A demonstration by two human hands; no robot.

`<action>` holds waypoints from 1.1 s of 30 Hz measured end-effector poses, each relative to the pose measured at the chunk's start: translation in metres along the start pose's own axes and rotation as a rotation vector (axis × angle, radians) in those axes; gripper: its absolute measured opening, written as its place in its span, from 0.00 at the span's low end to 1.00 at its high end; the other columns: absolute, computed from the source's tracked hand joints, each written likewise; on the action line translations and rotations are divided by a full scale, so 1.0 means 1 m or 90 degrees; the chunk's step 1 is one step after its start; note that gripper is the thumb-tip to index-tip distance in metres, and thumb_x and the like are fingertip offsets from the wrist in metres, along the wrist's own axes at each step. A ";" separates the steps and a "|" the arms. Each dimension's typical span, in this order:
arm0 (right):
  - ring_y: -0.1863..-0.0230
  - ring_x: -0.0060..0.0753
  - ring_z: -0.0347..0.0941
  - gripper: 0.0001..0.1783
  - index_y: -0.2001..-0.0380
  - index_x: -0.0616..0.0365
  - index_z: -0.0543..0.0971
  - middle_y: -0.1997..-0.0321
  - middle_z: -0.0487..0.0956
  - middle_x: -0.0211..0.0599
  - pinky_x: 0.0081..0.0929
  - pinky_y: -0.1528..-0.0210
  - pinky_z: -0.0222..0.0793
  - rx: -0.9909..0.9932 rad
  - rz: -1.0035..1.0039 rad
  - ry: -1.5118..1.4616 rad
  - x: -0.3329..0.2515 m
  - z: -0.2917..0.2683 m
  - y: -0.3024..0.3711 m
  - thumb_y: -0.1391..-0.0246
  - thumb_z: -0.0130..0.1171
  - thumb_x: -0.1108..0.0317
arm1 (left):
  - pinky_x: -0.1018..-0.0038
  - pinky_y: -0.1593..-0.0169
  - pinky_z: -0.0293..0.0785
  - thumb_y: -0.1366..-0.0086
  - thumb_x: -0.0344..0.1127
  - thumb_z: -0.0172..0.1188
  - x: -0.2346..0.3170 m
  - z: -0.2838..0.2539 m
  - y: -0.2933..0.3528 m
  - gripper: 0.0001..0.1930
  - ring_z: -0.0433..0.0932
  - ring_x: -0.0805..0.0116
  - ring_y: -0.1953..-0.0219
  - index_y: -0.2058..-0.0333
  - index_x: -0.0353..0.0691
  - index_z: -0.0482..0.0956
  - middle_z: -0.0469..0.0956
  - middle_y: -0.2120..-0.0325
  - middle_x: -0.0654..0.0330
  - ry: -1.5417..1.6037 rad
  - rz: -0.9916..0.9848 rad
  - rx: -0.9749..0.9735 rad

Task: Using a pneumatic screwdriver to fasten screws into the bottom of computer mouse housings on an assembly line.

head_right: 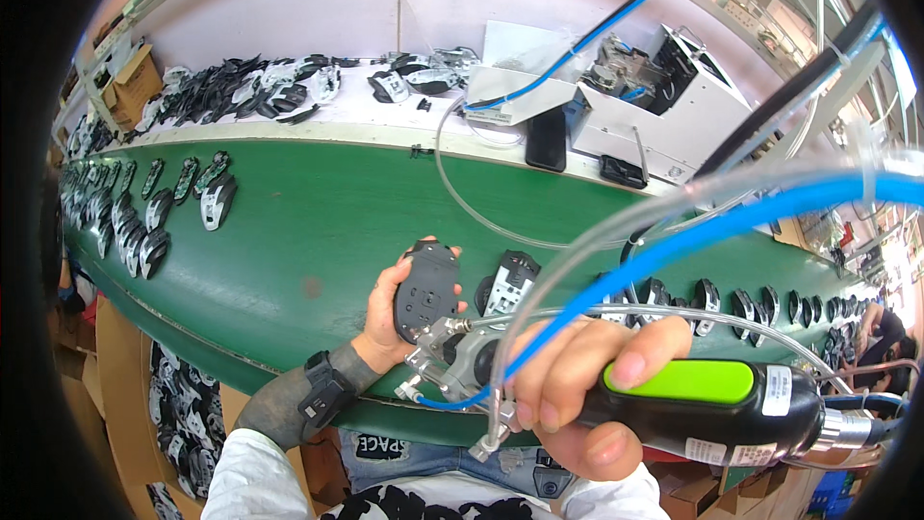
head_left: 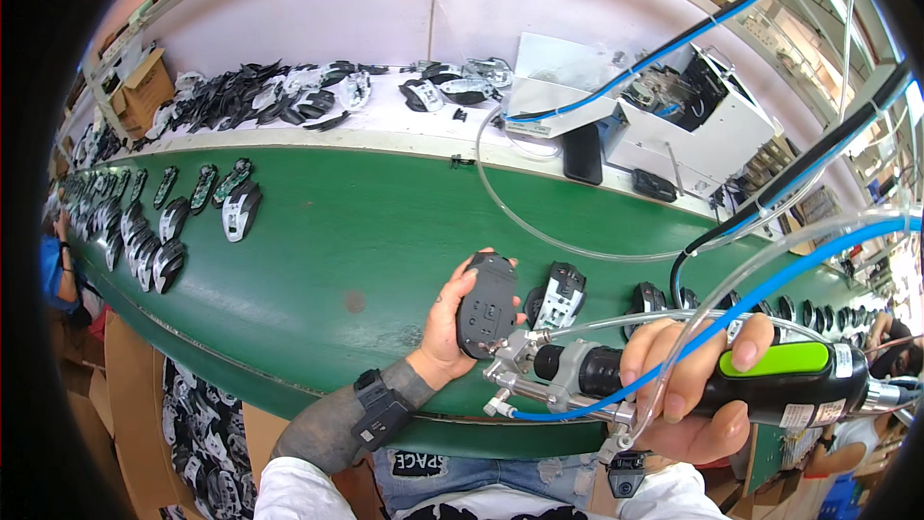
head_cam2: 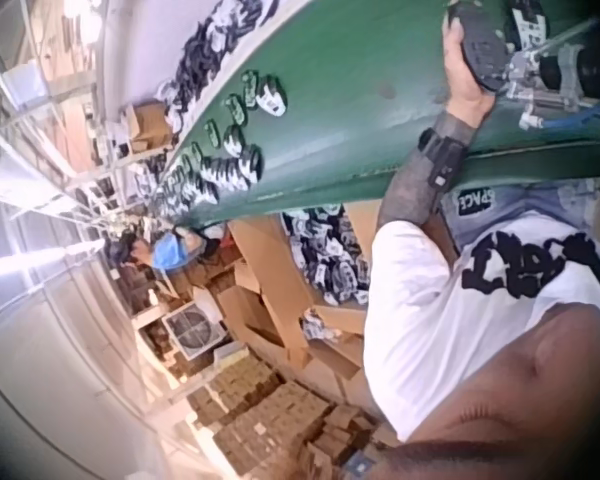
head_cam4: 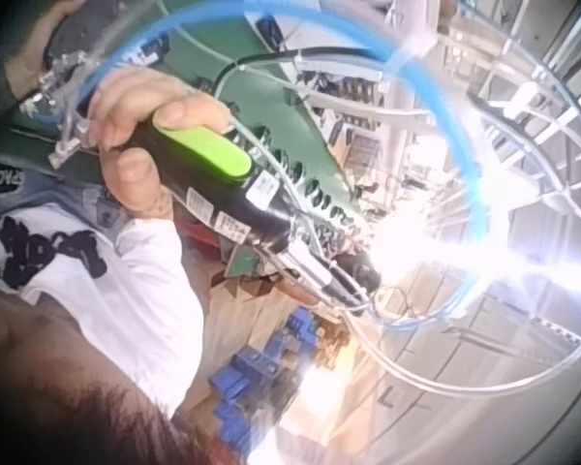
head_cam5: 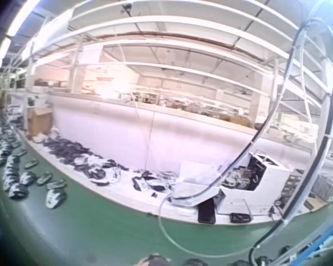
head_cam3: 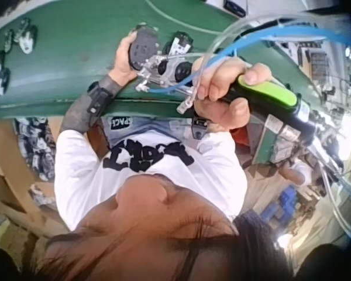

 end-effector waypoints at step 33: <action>0.93 0.19 0.57 0.21 0.68 0.59 0.58 0.88 0.62 0.27 0.12 0.91 0.56 0.072 0.053 0.178 -0.007 -0.022 -0.025 0.52 0.58 0.61 | 0.65 0.45 0.63 0.54 0.43 0.67 0.411 -0.187 0.026 0.34 0.66 0.50 0.49 0.47 0.43 0.66 0.66 0.52 0.48 -1.402 0.382 0.421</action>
Point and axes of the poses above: each hand's wrist, its own y-axis away from the middle knuckle, its own z-axis out of the palm, x = y × z, the point moved 5 cm from there along -y, towards the middle knuckle
